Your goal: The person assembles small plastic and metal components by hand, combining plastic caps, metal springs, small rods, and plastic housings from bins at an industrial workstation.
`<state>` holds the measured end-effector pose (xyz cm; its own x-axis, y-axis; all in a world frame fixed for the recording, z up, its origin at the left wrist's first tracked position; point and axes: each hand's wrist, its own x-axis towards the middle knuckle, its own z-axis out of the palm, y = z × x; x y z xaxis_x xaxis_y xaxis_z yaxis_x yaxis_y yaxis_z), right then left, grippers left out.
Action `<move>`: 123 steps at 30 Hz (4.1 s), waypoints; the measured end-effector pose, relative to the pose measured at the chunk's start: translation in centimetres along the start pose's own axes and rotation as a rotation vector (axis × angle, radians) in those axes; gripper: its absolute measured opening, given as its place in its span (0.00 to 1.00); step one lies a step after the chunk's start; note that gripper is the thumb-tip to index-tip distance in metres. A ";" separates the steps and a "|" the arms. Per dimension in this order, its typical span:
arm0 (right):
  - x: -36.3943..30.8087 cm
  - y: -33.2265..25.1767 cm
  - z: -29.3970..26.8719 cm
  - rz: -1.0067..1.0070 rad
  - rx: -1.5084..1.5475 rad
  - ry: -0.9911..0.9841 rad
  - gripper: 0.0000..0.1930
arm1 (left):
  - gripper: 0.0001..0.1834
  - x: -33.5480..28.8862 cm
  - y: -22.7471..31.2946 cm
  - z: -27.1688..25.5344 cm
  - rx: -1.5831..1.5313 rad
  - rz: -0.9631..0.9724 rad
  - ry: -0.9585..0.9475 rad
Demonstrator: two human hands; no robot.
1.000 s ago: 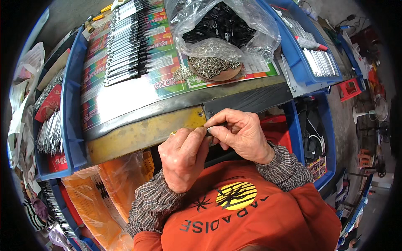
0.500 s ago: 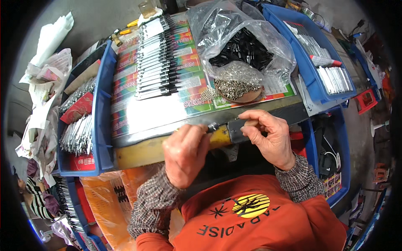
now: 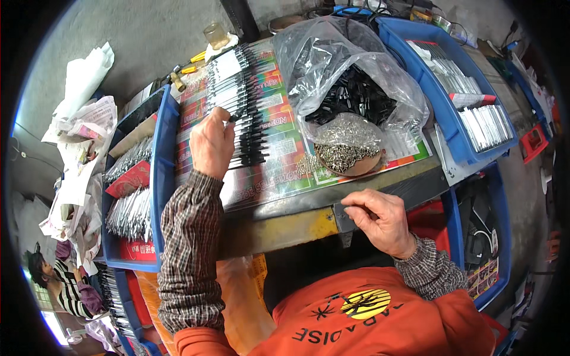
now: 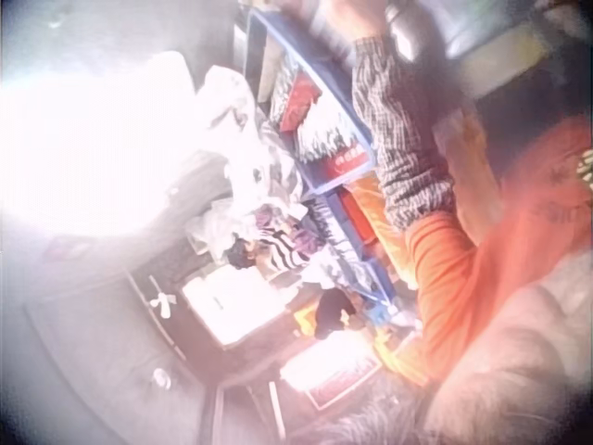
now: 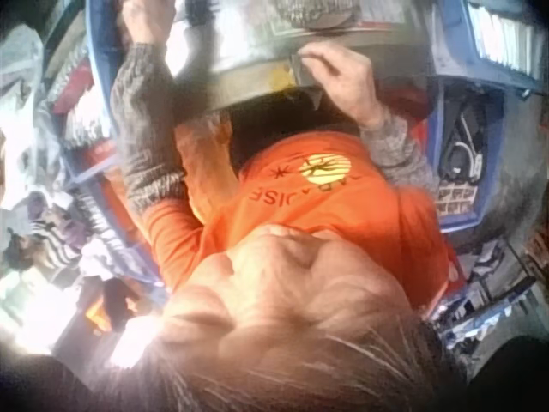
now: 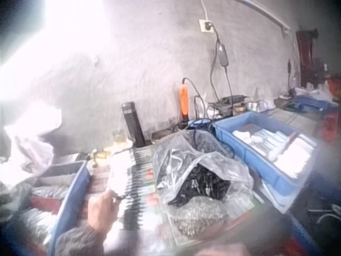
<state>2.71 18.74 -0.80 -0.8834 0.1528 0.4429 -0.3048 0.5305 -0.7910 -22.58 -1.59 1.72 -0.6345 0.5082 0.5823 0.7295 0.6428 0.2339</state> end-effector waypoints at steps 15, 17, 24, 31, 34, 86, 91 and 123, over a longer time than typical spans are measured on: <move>0.2 0.5 -0.2 -0.160 -0.031 -0.049 0.13 | 0.07 8.6 -5.9 7.2 0.142 0.033 0.025; 0.2 0.4 -0.2 -0.161 -0.016 -0.059 0.14 | 0.07 9.2 -6.1 7.3 0.155 -0.009 0.022; 0.2 0.6 -0.4 -0.171 -0.031 -0.067 0.16 | 0.08 10.4 -7.2 9.1 0.152 0.022 0.010; 0.1 0.6 -0.3 -0.177 -0.041 -0.069 0.17 | 0.09 10.7 -7.5 9.0 0.157 0.031 -0.016; 0.1 0.7 -0.3 -0.179 -0.036 -0.062 0.17 | 0.08 10.7 -7.5 9.2 0.152 0.044 -0.007; -0.7 0.0 1.2 0.076 -0.041 0.039 0.05 | 0.03 -11.2 -12.8 -15.7 0.382 -0.315 -0.090; -0.6 -0.1 1.3 0.061 -0.088 0.049 0.04 | 0.04 -10.3 -15.4 -16.6 0.605 -0.345 -0.147; -1.3 0.1 -10.4 -0.135 -0.478 0.118 0.05 | 0.08 -13.5 -23.1 -14.4 0.828 -0.136 -0.351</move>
<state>7.55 27.28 2.95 -0.7929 0.1352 0.5942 -0.1923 0.8697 -0.4545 -27.24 -31.56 -0.31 -0.8423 0.4557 0.2880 0.3115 0.8475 -0.4298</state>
